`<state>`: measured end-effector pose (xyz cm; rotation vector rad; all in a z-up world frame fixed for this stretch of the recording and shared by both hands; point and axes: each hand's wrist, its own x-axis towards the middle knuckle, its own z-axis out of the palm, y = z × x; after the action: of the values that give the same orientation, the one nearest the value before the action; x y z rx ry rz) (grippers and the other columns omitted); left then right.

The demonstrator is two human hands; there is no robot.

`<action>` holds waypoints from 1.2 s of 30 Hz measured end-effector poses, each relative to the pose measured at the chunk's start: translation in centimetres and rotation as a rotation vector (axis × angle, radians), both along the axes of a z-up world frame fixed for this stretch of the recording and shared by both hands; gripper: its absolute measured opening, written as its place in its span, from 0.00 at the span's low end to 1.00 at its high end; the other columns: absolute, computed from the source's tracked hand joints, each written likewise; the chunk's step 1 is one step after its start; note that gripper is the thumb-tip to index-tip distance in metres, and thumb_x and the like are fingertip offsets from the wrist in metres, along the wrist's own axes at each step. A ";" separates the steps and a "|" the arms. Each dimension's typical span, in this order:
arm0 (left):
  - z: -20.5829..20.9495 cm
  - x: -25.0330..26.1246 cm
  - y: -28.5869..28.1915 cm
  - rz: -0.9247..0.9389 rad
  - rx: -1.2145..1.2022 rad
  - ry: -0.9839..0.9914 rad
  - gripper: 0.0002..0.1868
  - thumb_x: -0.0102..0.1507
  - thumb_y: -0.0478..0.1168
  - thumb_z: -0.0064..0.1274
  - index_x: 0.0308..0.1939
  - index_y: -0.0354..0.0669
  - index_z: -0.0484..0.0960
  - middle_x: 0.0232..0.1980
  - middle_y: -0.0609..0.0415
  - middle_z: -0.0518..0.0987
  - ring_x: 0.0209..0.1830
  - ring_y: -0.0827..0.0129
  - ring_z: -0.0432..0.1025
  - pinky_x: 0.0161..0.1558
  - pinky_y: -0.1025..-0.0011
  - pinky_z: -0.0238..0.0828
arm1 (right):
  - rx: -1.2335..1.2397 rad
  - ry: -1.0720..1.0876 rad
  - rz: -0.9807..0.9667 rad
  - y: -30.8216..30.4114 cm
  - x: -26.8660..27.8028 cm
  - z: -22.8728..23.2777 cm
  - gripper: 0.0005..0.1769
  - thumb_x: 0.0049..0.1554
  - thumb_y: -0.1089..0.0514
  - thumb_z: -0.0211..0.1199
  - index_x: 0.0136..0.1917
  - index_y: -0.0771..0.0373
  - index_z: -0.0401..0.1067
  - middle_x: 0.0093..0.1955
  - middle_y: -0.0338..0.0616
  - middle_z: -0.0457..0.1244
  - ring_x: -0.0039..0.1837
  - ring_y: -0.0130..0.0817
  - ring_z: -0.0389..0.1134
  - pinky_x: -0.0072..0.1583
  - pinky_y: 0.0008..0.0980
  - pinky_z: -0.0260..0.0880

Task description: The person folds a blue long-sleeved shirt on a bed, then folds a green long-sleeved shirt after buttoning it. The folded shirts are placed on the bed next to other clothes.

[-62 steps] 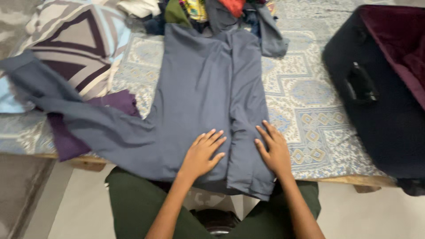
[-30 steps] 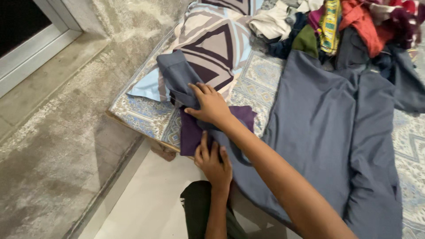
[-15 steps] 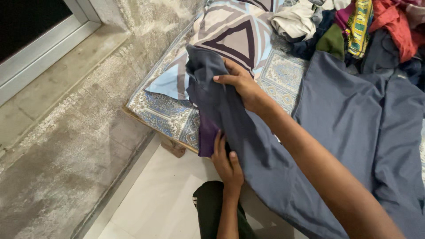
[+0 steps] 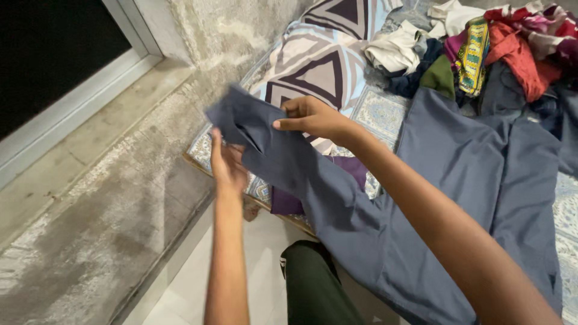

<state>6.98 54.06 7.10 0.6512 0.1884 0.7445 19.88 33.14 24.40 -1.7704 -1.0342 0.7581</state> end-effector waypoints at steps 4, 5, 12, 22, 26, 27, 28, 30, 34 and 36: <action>5.9 1.4 3.7 0.183 0.301 0.090 0.26 0.62 0.31 0.59 0.64 0.37 0.73 0.53 0.50 0.81 0.48 0.66 0.78 0.50 0.70 0.76 | 0.125 -0.274 -0.202 0.3 0.5 -2.5 0.24 0.55 0.50 0.68 0.63 0.60 0.70 0.57 0.43 0.70 0.56 0.33 0.73 0.52 0.32 0.75; 6.2 1.9 5.2 0.215 0.405 0.119 0.22 0.63 0.28 0.56 0.62 0.35 0.75 0.53 0.50 0.81 0.48 0.68 0.77 0.50 0.72 0.75 | 0.192 -0.372 -0.209 -0.4 0.5 -3.4 0.25 0.56 0.51 0.67 0.63 0.62 0.70 0.59 0.48 0.70 0.58 0.37 0.74 0.54 0.33 0.76; -5.1 5.9 11.5 0.396 0.600 0.479 0.13 0.69 0.32 0.47 0.57 0.36 0.79 0.53 0.52 0.82 0.51 0.67 0.75 0.55 0.69 0.71 | 0.220 -0.858 -0.171 -10.0 -9.7 -13.5 0.31 0.53 0.51 0.68 0.68 0.58 0.67 0.69 0.49 0.62 0.74 0.52 0.61 0.73 0.47 0.61; -3.1 5.5 9.1 0.179 0.172 0.168 0.16 0.71 0.38 0.46 0.62 0.39 0.73 0.56 0.51 0.79 0.53 0.65 0.76 0.57 0.64 0.74 | -0.144 -0.982 -0.070 -15.0 -15.1 -21.0 0.36 0.57 0.52 0.62 0.77 0.55 0.60 0.83 0.43 0.47 0.83 0.49 0.42 0.77 0.50 0.42; -0.6 4.4 5.8 0.163 0.467 0.173 0.21 0.66 0.29 0.56 0.64 0.35 0.72 0.58 0.52 0.79 0.56 0.67 0.74 0.61 0.69 0.71 | -0.095 -0.871 -0.067 -15.3 -14.8 -20.1 0.32 0.56 0.52 0.64 0.74 0.56 0.65 0.82 0.41 0.50 0.83 0.48 0.42 0.77 0.50 0.42; -0.4 3.6 4.4 0.184 0.526 0.189 0.22 0.66 0.29 0.56 0.63 0.36 0.72 0.58 0.53 0.79 0.55 0.68 0.74 0.60 0.70 0.71 | -0.081 -0.844 -0.084 -15.3 -14.9 -20.0 0.31 0.56 0.53 0.64 0.72 0.55 0.67 0.81 0.40 0.51 0.83 0.47 0.43 0.77 0.49 0.43; -0.2 2.8 2.9 0.202 0.586 0.203 0.22 0.65 0.29 0.56 0.63 0.36 0.72 0.58 0.54 0.79 0.55 0.69 0.74 0.60 0.71 0.70 | -0.068 -0.818 -0.103 -15.3 -14.9 -19.9 0.30 0.55 0.53 0.64 0.71 0.55 0.68 0.80 0.40 0.53 0.83 0.46 0.44 0.77 0.49 0.43; 0.1 0.8 -0.1 0.216 0.798 0.470 0.16 0.68 0.30 0.57 0.60 0.34 0.77 0.53 0.49 0.82 0.49 0.64 0.75 0.52 0.70 0.72 | -0.038 -0.772 -0.126 -15.4 -14.8 -19.8 0.29 0.54 0.54 0.65 0.69 0.55 0.71 0.79 0.38 0.55 0.83 0.45 0.46 0.77 0.49 0.44; 0.1 -4.3 -6.4 0.180 1.583 0.510 0.41 0.49 0.19 0.45 0.63 0.53 0.84 0.71 0.53 0.79 0.76 0.61 0.69 0.77 0.62 0.59 | 0.025 -0.730 -0.126 -15.8 -14.7 -19.6 0.27 0.53 0.55 0.65 0.67 0.57 0.72 0.77 0.39 0.59 0.82 0.45 0.48 0.77 0.49 0.46; 0.1 -5.3 -8.2 0.055 1.762 0.573 0.42 0.46 0.25 0.52 0.67 0.50 0.75 0.75 0.53 0.71 0.79 0.56 0.59 0.76 0.55 0.49 | 0.036 -0.732 -0.120 -16.0 -14.7 -19.6 0.27 0.53 0.56 0.65 0.67 0.58 0.72 0.76 0.39 0.60 0.82 0.45 0.49 0.77 0.49 0.47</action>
<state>1.67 45.85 7.25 2.5469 0.0189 0.6143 5.18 17.17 4.83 -2.1056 -1.3719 -0.0121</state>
